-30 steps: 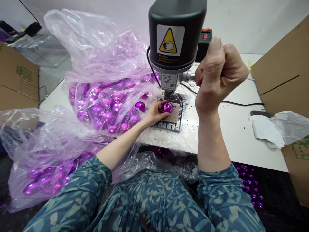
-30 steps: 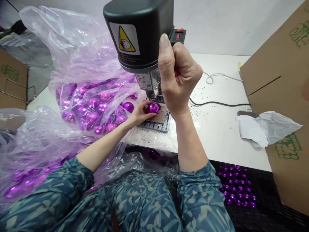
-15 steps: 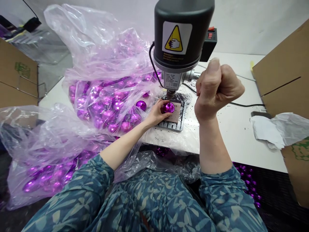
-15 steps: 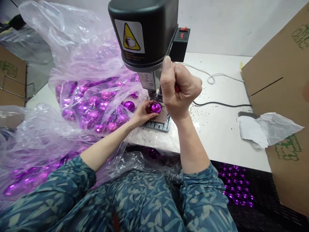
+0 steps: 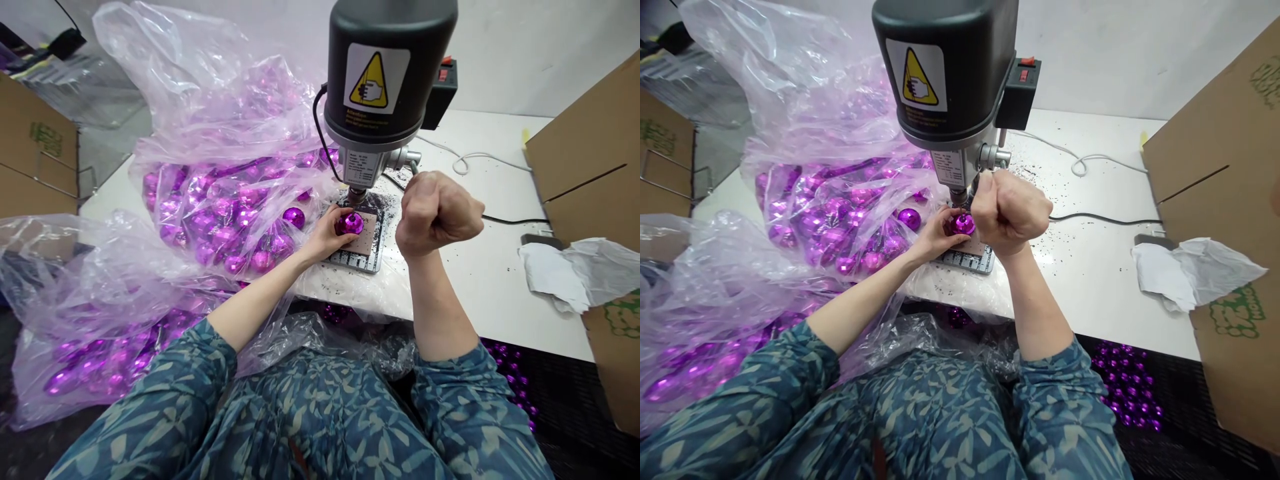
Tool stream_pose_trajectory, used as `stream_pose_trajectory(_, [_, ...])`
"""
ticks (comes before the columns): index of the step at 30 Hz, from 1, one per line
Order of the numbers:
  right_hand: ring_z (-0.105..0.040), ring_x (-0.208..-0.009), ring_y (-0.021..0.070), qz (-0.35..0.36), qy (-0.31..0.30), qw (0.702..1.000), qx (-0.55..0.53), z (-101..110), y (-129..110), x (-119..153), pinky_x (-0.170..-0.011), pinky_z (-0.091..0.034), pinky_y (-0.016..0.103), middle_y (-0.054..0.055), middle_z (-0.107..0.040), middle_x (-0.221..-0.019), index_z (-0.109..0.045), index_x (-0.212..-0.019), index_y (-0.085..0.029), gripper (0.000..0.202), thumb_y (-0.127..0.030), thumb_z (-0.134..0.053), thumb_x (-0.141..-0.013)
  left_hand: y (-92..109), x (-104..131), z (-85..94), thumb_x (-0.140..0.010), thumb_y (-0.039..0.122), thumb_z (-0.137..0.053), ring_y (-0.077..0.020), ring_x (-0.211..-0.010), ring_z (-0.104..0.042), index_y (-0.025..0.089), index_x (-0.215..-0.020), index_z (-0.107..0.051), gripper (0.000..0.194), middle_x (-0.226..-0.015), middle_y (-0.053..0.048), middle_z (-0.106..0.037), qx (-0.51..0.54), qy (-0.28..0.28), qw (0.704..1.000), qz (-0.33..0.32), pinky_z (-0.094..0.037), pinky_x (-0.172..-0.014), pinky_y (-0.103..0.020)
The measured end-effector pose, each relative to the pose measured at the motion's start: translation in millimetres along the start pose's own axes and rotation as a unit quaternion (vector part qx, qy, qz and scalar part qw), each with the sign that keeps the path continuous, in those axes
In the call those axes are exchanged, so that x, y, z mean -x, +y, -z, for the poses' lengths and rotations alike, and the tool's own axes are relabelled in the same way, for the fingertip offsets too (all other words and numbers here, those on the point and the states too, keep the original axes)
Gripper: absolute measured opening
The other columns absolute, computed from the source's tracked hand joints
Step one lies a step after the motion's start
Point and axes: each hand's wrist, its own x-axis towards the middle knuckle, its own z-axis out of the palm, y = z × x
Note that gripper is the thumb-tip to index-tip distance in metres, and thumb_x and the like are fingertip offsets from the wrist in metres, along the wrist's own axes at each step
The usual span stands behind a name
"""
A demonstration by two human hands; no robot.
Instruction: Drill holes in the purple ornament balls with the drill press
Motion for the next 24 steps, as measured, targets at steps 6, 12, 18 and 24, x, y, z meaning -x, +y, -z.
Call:
stream_pose_trajectory(6, [-0.022, -0.032, 0.0073, 0.061, 0.020, 0.998, -0.014, 3.3, 13.2, 12.0, -0.035, -0.024, 0.030, -0.007, -0.015, -0.041, -0.014, -0.050, -0.022, 0.069, -0.041, -0.056, -0.101, 1.0, 1.5, 1.0, -0.078, 0.020, -0.091, -0.0260, -0.110, -0.066, 0.017, -0.129, -0.070, 0.055, -0.122, -0.009, -0.066, 0.000, -0.004, 1.000, -0.008, -0.054, -0.098, -0.036])
stream_pose_trajectory(12, [-0.024, -0.032, 0.0057, 0.056, -0.012, 0.998, -0.034, 2.0, 2.3, -0.2, -0.035, -0.019, 0.029, -0.008, -0.021, -0.039, -0.019, -0.051, -0.022, 0.067, -0.039, -0.057, -0.103, 2.4, 1.8, -1.3, -0.077, 0.018, -0.092, -0.0260, -0.109, -0.067, 0.018, -0.128, -0.070, 0.055, -0.122, -0.009, -0.067, 0.020, 0.000, 1.000, 0.009, -0.056, -0.098, -0.037])
stream_pose_trajectory(18, [-0.025, -0.041, 0.0084, -0.079, -0.012, 0.997, -0.005, -23.8, -17.1, -54.4, -0.047, -0.026, 0.034, -0.007, -0.024, -0.048, -0.023, -0.060, -0.026, 0.068, -0.082, -0.049, -0.090, 17.2, 20.2, -0.6, -0.078, 0.025, -0.090, -0.0253, -0.106, -0.068, 0.020, -0.122, -0.066, 0.051, -0.118, -0.009, -0.069, 0.036, 0.089, 0.994, 0.049, -0.057, -0.093, -0.039])
stream_pose_trajectory(24, [-0.026, -0.040, 0.0044, -0.068, -0.001, 0.996, -0.060, -27.7, -16.7, -59.0, -0.052, -0.022, 0.031, -0.008, -0.029, -0.048, -0.027, -0.059, -0.024, 0.063, -0.069, -0.062, -0.085, 45.5, 98.6, 17.2, -0.080, 0.036, -0.083, -0.0226, -0.091, -0.069, 0.023, -0.120, -0.067, 0.044, -0.107, -0.007, -0.070, -0.009, -0.230, 0.973, -0.010, -0.058, -0.080, -0.034])
